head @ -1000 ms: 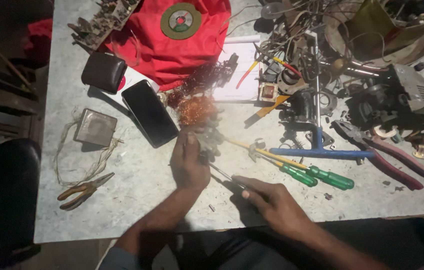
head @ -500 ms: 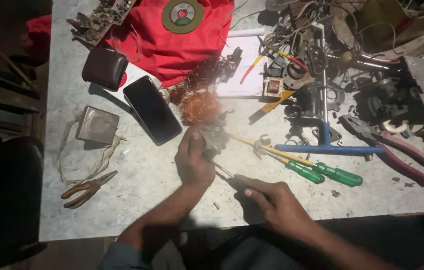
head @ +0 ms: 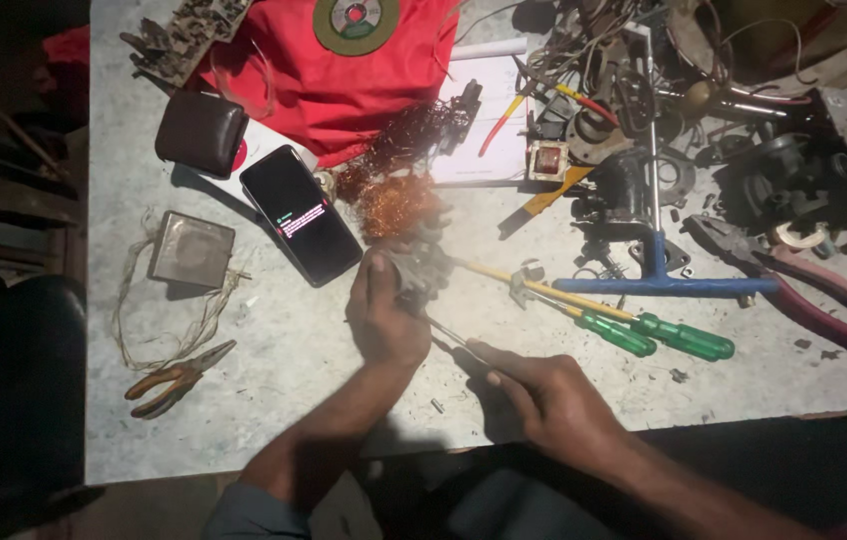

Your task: The person disassembles and repairs a small electronic component by using a screwdriver and pliers to remove screws and manipulate internal parts on a cluttered workbench.

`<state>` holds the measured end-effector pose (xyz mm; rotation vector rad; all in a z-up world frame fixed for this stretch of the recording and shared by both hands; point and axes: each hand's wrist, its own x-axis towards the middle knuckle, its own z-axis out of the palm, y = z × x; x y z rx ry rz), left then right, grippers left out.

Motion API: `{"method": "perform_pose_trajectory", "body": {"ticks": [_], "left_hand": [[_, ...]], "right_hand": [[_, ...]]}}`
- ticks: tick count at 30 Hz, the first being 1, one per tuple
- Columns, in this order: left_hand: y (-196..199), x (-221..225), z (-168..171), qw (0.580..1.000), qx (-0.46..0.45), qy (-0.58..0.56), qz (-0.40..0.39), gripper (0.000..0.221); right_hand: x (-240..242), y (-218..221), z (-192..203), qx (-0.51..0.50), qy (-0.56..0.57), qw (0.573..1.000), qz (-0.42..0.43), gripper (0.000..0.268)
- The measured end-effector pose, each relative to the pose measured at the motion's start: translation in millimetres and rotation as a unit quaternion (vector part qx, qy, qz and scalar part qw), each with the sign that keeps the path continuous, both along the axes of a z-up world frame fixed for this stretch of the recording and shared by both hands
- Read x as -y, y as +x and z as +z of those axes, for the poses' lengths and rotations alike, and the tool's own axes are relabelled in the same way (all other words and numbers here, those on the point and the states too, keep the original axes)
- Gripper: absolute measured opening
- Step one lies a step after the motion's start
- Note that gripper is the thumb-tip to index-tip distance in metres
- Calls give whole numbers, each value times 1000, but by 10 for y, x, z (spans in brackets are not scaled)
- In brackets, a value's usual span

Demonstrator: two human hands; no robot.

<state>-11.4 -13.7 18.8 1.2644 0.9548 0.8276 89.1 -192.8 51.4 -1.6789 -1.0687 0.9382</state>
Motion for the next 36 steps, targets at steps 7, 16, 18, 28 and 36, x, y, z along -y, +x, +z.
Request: {"method": "perform_pose_trajectory", "body": {"ticks": [7,16,18,28,36], "left_hand": [[27,3,-6,989,138,-60,11,41],[-9,34,-25,982,172,-82,-4,41],[-70,37,-52,980,-129,154,-7,47],[-112,68,-2,991,125,13,-49,47],[-112,46,159,988,135,-36,-72,47]], "right_hand": [[29,-15,-29,110,85,990,6,44],[192,-66,-181,534,65,837,101,78],[208,-71,-221,537,35,837,102,72],[290,72,-350,-543,-36,830,-119,52],[166,35,-401,-569,-65,817,-60,45]]}}
